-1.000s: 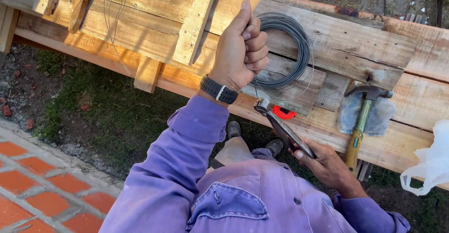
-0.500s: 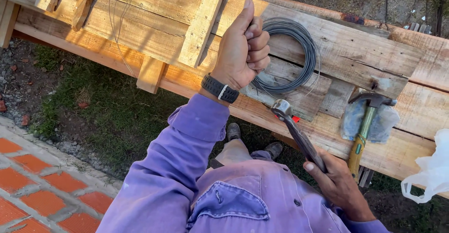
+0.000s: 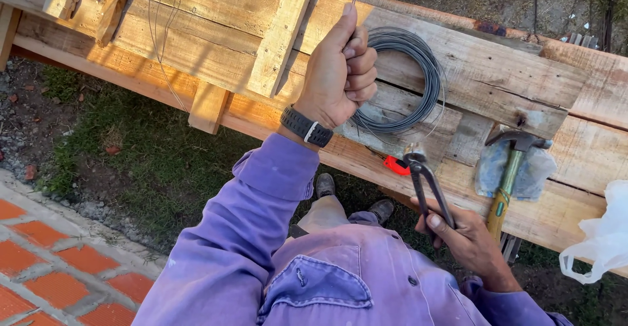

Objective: Measuring and cutting lengths of wire from a coil using pliers on a wooden workbench

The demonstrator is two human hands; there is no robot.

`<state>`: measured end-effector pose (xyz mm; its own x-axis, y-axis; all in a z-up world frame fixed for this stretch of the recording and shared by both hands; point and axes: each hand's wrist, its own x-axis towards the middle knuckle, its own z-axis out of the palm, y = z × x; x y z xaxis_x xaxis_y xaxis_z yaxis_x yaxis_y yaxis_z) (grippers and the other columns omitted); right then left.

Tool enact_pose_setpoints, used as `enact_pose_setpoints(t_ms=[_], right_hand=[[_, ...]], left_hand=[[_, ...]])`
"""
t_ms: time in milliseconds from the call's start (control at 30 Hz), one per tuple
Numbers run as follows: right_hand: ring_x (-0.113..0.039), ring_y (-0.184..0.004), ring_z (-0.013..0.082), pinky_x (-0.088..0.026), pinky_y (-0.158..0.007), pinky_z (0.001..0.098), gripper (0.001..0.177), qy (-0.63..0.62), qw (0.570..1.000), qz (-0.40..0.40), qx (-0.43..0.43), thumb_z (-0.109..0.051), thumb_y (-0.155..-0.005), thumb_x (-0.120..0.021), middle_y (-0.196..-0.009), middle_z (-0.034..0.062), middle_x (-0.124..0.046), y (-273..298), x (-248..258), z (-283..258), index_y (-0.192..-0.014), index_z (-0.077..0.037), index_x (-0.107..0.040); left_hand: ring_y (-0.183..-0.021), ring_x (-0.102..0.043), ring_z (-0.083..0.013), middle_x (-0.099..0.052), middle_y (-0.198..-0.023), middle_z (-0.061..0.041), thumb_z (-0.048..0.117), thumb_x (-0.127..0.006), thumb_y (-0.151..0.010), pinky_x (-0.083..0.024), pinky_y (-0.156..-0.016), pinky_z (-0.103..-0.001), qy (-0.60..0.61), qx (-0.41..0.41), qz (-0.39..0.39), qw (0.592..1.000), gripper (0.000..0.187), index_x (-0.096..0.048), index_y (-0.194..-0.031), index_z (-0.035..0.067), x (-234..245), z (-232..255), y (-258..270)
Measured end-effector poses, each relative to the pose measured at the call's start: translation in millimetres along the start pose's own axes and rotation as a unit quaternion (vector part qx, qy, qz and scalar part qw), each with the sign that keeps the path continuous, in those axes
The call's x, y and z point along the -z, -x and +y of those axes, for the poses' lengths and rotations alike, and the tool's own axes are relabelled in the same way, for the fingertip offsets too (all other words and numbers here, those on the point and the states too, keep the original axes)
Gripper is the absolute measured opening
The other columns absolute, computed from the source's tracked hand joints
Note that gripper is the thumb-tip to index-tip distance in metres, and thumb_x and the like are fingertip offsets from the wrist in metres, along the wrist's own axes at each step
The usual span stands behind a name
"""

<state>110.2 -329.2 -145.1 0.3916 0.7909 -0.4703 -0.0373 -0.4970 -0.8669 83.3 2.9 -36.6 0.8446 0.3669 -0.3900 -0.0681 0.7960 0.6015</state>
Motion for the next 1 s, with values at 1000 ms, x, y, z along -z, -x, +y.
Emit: enact_pose_setpoints(t_ms=[1000], right_hand=[[-0.060,-0.072,0.0125,-0.045,-0.068,0.0261,0.042,0.124,0.991,-0.024,0.039,-0.047,-0.098,-0.044,-0.078,-0.0024,-0.065,-34,-15,11,-0.096,-0.014,-0.069]], left_hand=[[-0.038,-0.007,-0.0067,-0.013,-0.051,0.005,0.060,-0.048,-0.082,-0.004,-0.033,-0.025,-0.043,0.013,-0.035,0.998,0.051,-0.027,-0.061,0.019,-20,-12,17]])
